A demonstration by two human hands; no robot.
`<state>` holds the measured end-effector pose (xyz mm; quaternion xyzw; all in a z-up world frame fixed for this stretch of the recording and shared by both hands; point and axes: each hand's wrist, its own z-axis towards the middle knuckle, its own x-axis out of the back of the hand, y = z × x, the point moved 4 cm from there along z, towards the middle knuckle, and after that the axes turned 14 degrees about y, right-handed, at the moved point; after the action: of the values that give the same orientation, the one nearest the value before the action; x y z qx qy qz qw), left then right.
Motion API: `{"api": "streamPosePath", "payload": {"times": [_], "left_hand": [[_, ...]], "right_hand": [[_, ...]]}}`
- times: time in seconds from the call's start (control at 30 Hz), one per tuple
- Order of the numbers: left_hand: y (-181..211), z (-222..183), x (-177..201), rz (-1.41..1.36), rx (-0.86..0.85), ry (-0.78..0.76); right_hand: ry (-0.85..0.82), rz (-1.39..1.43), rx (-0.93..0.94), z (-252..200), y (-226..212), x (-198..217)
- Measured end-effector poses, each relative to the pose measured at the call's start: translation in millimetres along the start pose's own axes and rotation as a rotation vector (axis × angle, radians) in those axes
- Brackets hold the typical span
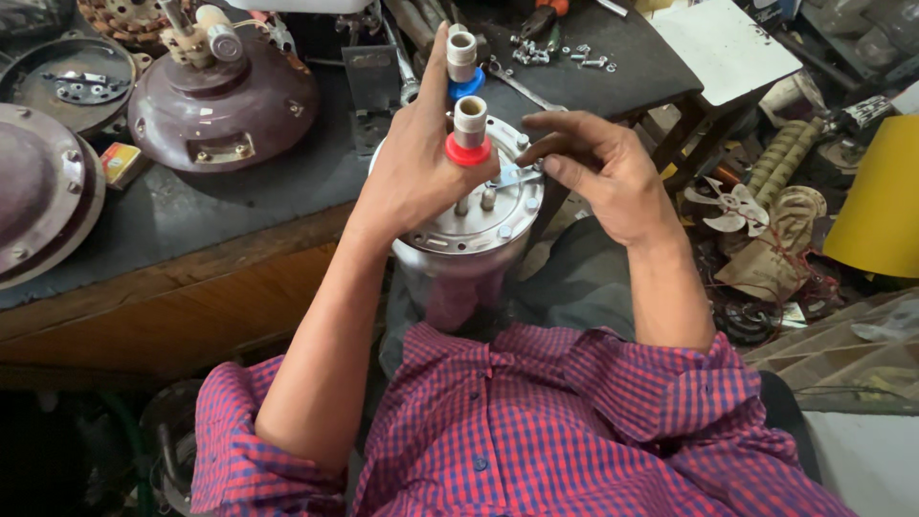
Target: The person assembles a cylindrical water heater by placing a lid with two pipes onto the tank and tightening the surrounding bolts. They use a wrench to secure the bolts in a circular pattern while holding the unit on their lap.
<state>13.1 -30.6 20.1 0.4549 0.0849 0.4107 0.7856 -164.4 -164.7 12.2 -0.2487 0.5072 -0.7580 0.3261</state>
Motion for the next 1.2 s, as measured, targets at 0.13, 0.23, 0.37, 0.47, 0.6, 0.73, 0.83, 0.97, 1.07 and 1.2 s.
{"api": "streamPosePath", "payload": {"times": [0.13, 0.23, 0.37, 0.47, 0.6, 0.73, 0.83, 0.97, 1.07, 1.2], "left_hand": [[0, -1, 1, -0.006, -0.035, 0.01], [-1, 0, 0, -0.011, -0.03, 0.005], [0, 0, -1, 0.02, -0.054, 0.021], [-1, 0, -2, 0.002, 0.0, 0.001], [0, -2, 2, -0.018, -0.03, 0.01], [1, -1, 1, -0.008, -0.019, 0.01], [2, 0, 1, 0.01, -0.014, 0.012], [3, -1, -1, 0.018, 0.028, 0.001], [6, 0, 2, 0.011, 0.02, 0.006], [7, -1, 3, 0.039, 0.027, 0.008]], "right_hand": [[-0.007, -0.176, -0.006, 1, 2, -14], [0.077, -0.076, 0.009, 3, 5, -17], [0.112, -0.027, 0.019, 0, 6, -5], [0.051, 0.055, -0.013, -2, 4, 1], [0.002, 0.001, 0.005, -2, 4, -6], [0.063, -0.075, 0.004, -1, 10, -13], [0.119, -0.163, 0.003, 0, 12, -10], [0.069, -0.057, 0.052, 1, 9, 0], [0.05, 0.041, 0.011, 4, 10, 7], [0.097, 0.211, -0.029, 11, 22, 17]]}}
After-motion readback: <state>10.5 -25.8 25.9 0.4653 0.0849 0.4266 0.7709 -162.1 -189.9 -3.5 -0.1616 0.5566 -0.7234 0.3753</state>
